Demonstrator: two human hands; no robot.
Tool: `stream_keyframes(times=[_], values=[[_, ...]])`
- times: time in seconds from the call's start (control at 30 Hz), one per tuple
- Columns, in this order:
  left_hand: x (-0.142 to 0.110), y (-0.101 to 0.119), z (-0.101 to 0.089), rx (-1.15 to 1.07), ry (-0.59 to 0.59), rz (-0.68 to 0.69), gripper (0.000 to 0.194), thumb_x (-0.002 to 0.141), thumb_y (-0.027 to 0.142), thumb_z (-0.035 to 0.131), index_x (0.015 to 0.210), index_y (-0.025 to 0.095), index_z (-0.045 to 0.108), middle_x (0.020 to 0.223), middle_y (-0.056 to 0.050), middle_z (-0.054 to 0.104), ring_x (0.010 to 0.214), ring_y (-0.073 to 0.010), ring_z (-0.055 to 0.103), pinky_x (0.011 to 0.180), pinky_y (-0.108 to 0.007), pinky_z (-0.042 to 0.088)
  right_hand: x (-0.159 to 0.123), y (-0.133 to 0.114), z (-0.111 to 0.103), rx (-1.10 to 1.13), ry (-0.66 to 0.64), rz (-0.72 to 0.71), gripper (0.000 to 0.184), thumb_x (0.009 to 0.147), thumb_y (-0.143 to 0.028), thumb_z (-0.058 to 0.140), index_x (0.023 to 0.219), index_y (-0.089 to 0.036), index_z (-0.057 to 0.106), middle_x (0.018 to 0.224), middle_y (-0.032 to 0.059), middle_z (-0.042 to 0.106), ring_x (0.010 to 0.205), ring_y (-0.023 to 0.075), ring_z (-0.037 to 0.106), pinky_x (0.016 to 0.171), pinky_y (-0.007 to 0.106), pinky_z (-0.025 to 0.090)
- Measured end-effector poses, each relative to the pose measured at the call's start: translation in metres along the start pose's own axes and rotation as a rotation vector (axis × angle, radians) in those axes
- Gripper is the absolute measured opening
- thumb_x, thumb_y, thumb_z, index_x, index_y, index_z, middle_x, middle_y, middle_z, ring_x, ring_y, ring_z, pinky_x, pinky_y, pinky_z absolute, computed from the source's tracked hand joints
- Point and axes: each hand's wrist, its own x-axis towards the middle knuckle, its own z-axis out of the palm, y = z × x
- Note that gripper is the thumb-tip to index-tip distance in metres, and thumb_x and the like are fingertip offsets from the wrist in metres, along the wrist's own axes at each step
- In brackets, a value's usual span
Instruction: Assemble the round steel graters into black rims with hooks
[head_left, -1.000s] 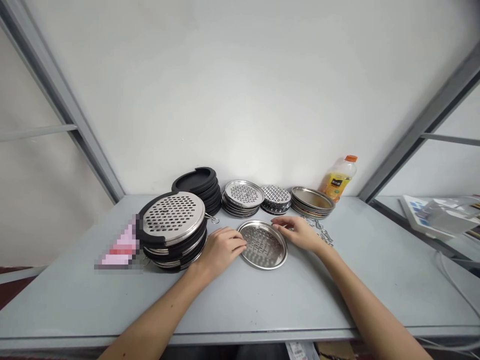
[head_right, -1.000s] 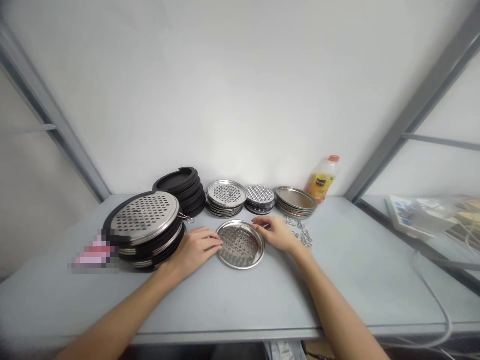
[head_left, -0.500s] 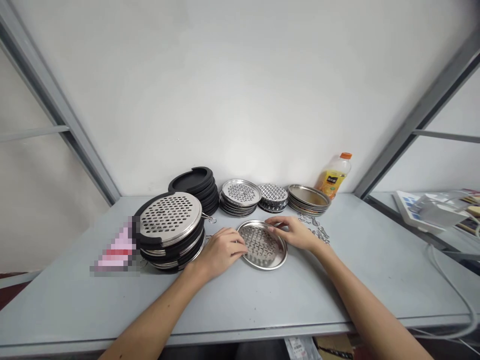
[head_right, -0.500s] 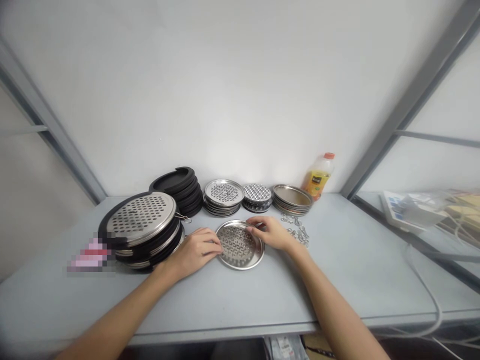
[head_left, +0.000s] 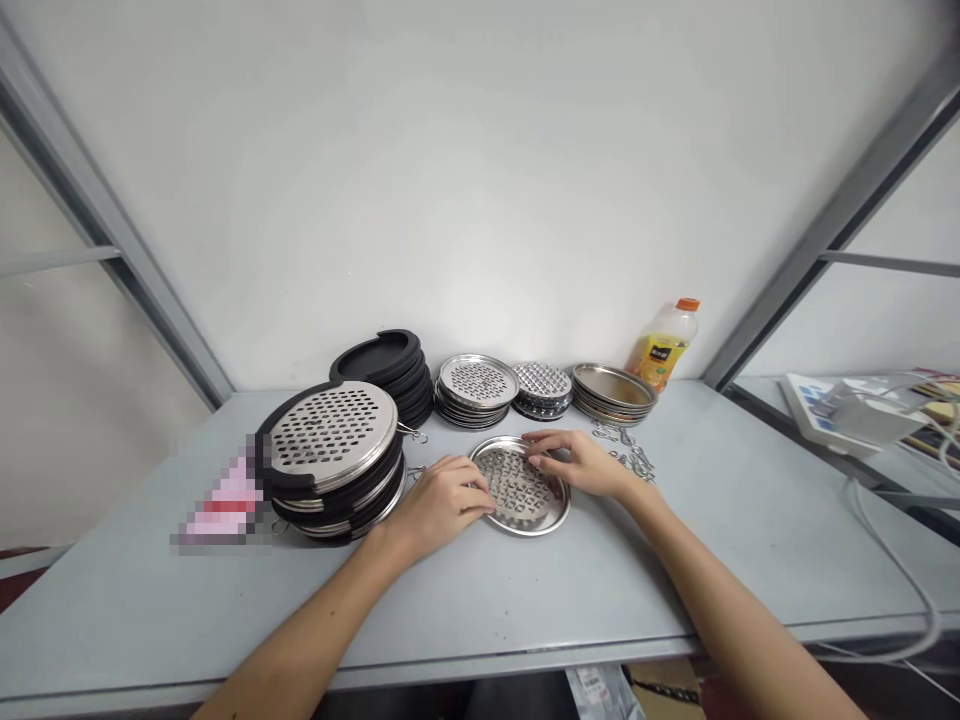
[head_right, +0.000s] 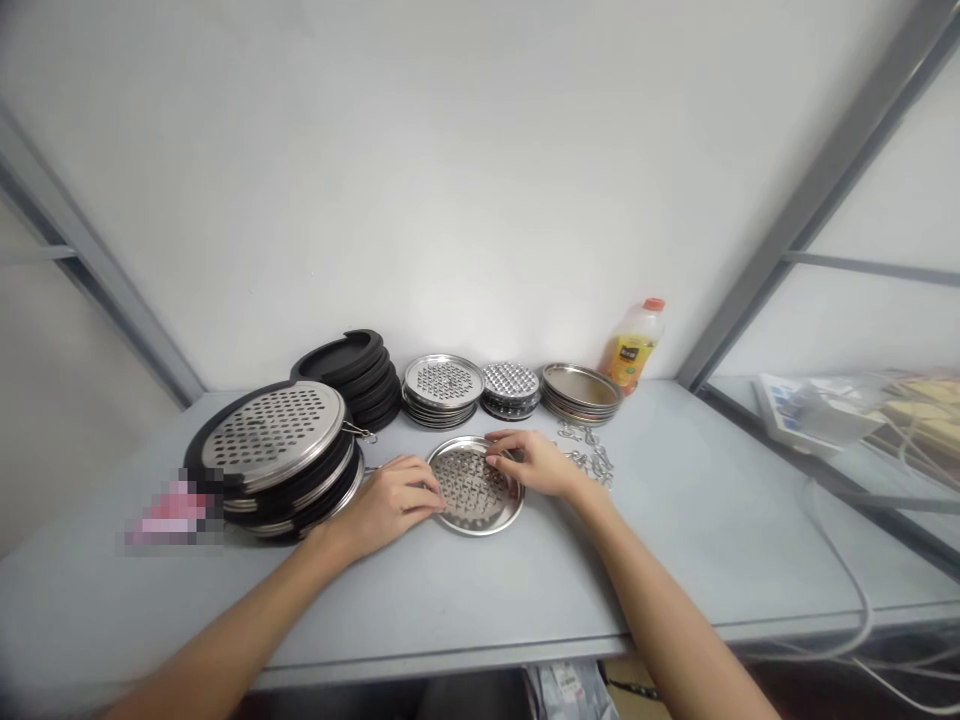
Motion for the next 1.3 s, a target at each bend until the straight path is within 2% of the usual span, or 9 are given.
stream_keyframes(times=[0.13, 0.43, 0.6, 0.73, 0.83, 1.0, 1.1, 1.3], values=[[0.0007, 0.0008, -0.0009, -0.008, -0.014, -0.012, 0.008, 0.085, 0.021, 0.066, 0.082, 0.021, 0.073, 0.084, -0.001, 0.069, 0.085, -0.0164, 0.058, 0.081, -0.032, 0.044, 0.0000, 0.0026, 0.0006, 0.024, -0.011, -0.010, 0.027, 0.084, -0.042, 0.059, 0.094, -0.023, 0.075, 0.124, 0.0089, 0.063, 0.116, 0.0283, 0.058, 0.101, 0.041, 0.042], [0.0001, 0.0026, -0.0029, -0.006, -0.052, -0.034, 0.010, 0.087, 0.026, 0.064, 0.087, 0.022, 0.074, 0.087, -0.002, 0.068, 0.088, -0.0171, 0.058, 0.083, -0.032, 0.044, 0.0020, 0.0068, 0.0041, 0.035, 0.010, 0.007, 0.020, 0.083, -0.037, 0.061, 0.088, -0.023, 0.075, 0.123, 0.0081, 0.063, 0.112, 0.0268, 0.060, 0.100, 0.041, 0.043], [0.0000, 0.0028, -0.0016, -0.013, -0.029, -0.057, 0.008, 0.085, 0.024, 0.066, 0.086, 0.021, 0.074, 0.088, -0.003, 0.068, 0.089, -0.0184, 0.058, 0.085, -0.034, 0.044, 0.0032, 0.0080, 0.0060, 0.024, 0.016, 0.015, 0.018, 0.082, -0.035, 0.062, 0.084, -0.023, 0.074, 0.122, 0.0076, 0.063, 0.111, 0.0265, 0.060, 0.099, 0.039, 0.043], [0.0012, 0.0035, -0.0006, -0.060, -0.008, -0.156, 0.003, 0.079, 0.022, 0.072, 0.081, 0.020, 0.073, 0.084, -0.002, 0.066, 0.088, -0.0183, 0.058, 0.082, -0.032, 0.046, 0.0031, 0.0079, 0.0068, 0.020, 0.019, 0.021, 0.017, 0.081, -0.034, 0.063, 0.083, -0.022, 0.074, 0.122, 0.0078, 0.063, 0.110, 0.0267, 0.060, 0.098, 0.039, 0.044], [0.0029, 0.0053, -0.0028, -0.097, 0.019, -0.318, 0.017, 0.070, 0.021, 0.079, 0.085, 0.020, 0.071, 0.088, -0.002, 0.065, 0.090, -0.0199, 0.058, 0.082, -0.033, 0.048, 0.0029, 0.0083, 0.0068, 0.021, 0.021, 0.023, 0.015, 0.080, -0.032, 0.063, 0.083, -0.022, 0.074, 0.122, 0.0078, 0.063, 0.110, 0.0267, 0.060, 0.098, 0.039, 0.044], [0.0045, 0.0064, -0.0066, -0.186, 0.066, -0.462, 0.052, 0.064, 0.016, 0.081, 0.112, 0.023, 0.062, 0.112, -0.005, 0.059, 0.106, -0.0234, 0.057, 0.095, -0.038, 0.045, 0.0029, 0.0103, 0.0068, 0.009, 0.020, 0.020, 0.014, 0.080, -0.031, 0.063, 0.082, -0.022, 0.073, 0.121, 0.0073, 0.063, 0.107, 0.0261, 0.062, 0.096, 0.039, 0.045], [0.0034, 0.0039, -0.0053, -0.224, 0.062, -0.495, 0.058, 0.065, 0.015, 0.080, 0.118, 0.023, 0.057, 0.118, -0.006, 0.057, 0.109, -0.0241, 0.056, 0.097, -0.038, 0.044, 0.0026, 0.0104, 0.0069, 0.014, 0.022, 0.015, 0.016, 0.081, -0.033, 0.062, 0.082, -0.022, 0.074, 0.121, 0.0073, 0.064, 0.107, 0.0263, 0.062, 0.096, 0.039, 0.045], [-0.0002, 0.0005, -0.0035, -0.245, 0.019, -0.515, 0.056, 0.066, 0.021, 0.080, 0.116, 0.021, 0.058, 0.119, -0.008, 0.058, 0.111, -0.0260, 0.056, 0.098, -0.041, 0.044, 0.0017, 0.0085, 0.0064, 0.031, 0.008, 0.018, 0.018, 0.079, -0.037, 0.065, 0.083, -0.023, 0.075, 0.121, 0.0073, 0.064, 0.107, 0.0271, 0.062, 0.097, 0.040, 0.045]])
